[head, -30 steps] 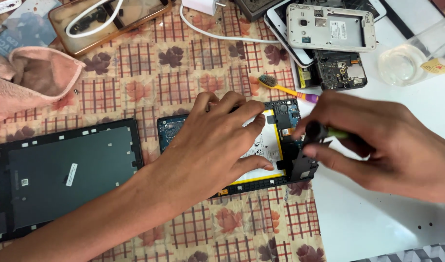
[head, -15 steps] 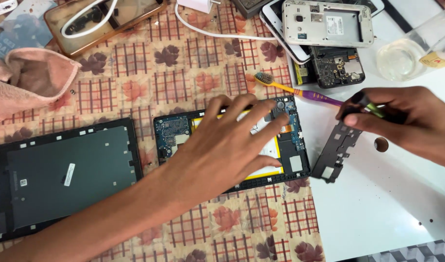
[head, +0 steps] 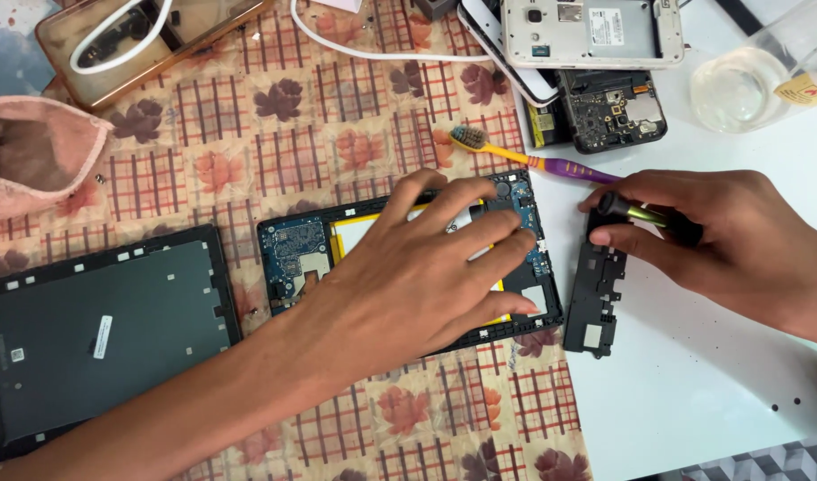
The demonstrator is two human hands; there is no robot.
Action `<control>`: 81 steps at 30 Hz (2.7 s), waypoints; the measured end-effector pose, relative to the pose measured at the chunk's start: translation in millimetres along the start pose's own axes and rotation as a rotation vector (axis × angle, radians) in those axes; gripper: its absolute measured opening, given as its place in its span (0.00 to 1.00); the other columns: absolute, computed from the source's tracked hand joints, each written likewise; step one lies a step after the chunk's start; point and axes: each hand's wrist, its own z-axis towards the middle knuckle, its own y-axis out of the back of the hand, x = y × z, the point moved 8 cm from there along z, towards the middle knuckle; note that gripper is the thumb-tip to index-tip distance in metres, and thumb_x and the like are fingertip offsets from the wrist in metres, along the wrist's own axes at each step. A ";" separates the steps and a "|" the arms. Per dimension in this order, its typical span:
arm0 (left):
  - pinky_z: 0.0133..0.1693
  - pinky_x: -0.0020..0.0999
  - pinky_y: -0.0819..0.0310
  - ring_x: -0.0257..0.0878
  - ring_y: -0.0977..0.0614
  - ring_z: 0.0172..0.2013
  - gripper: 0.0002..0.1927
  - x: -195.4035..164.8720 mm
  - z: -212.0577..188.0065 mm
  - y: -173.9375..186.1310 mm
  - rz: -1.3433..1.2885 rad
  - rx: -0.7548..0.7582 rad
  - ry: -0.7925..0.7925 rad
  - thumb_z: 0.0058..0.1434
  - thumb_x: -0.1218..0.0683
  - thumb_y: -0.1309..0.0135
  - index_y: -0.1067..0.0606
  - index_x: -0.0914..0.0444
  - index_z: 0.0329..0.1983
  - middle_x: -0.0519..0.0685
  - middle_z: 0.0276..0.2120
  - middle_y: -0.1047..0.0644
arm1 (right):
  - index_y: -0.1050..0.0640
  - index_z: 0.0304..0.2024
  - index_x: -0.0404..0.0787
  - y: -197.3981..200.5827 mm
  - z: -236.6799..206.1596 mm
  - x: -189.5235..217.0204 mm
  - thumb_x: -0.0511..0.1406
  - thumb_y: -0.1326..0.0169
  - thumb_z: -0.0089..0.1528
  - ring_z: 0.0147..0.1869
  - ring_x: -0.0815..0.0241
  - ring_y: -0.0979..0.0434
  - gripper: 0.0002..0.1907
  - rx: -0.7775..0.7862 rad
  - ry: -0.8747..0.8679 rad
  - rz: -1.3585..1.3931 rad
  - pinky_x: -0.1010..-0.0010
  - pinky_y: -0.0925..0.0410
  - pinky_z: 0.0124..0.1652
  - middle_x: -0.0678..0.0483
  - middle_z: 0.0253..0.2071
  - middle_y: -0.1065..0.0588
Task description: The person uses a screwdriver to remove screws from the internal frame of a disassembled tablet. They systematically loosen screws around the battery and motherboard area, then lift and set aside a black plastic bracket.
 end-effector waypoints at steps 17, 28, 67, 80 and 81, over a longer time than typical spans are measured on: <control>0.57 0.53 0.35 0.48 0.25 0.57 0.16 7.5 -4.9 9.1 0.096 0.022 0.006 0.61 0.55 0.40 0.21 0.67 0.51 0.55 0.51 0.20 | 0.18 0.43 0.40 12.4 -17.8 42.5 0.39 0.31 0.48 0.20 0.64 0.32 0.21 -0.209 0.349 0.051 0.72 0.37 0.17 0.55 0.41 0.20; 0.58 0.55 0.35 0.46 0.24 0.57 0.17 7.8 -6.1 7.0 0.118 0.029 -0.008 0.54 0.59 0.37 0.20 0.66 0.48 0.53 0.52 0.19 | 0.19 0.43 0.40 -14.0 -27.4 55.1 0.39 0.31 0.54 0.25 0.61 0.21 0.18 -0.236 0.508 -0.104 0.68 0.27 0.24 0.54 0.45 0.20; 0.59 0.52 0.33 0.48 0.26 0.59 0.15 8.5 -6.8 13.2 0.151 0.007 -0.013 0.59 0.57 0.39 0.21 0.66 0.49 0.54 0.54 0.21 | 0.48 0.74 0.61 -24.4 -31.2 8.1 0.65 0.38 0.44 0.25 0.62 0.17 0.61 0.348 -0.014 -0.657 0.66 0.20 0.33 0.75 0.76 0.40; 0.58 0.55 0.32 0.50 0.26 0.60 0.17 7.1 -9.0 10.1 0.179 0.022 -0.008 0.57 0.58 0.39 0.21 0.67 0.50 0.57 0.55 0.21 | 0.50 0.71 0.60 -26.7 -18.1 0.4 0.55 0.24 0.42 0.27 0.64 0.18 0.65 0.472 -0.022 -0.511 0.69 0.19 0.38 0.69 0.77 0.47; 0.58 0.55 0.32 0.50 0.26 0.60 0.18 6.9 -8.8 9.8 0.190 0.026 -0.010 0.57 0.58 0.39 0.21 0.67 0.50 0.57 0.55 0.21 | 0.50 0.70 0.59 -27.2 -18.4 1.0 0.55 0.24 0.41 0.26 0.63 0.18 0.65 0.473 -0.010 -0.502 0.68 0.20 0.38 0.68 0.77 0.47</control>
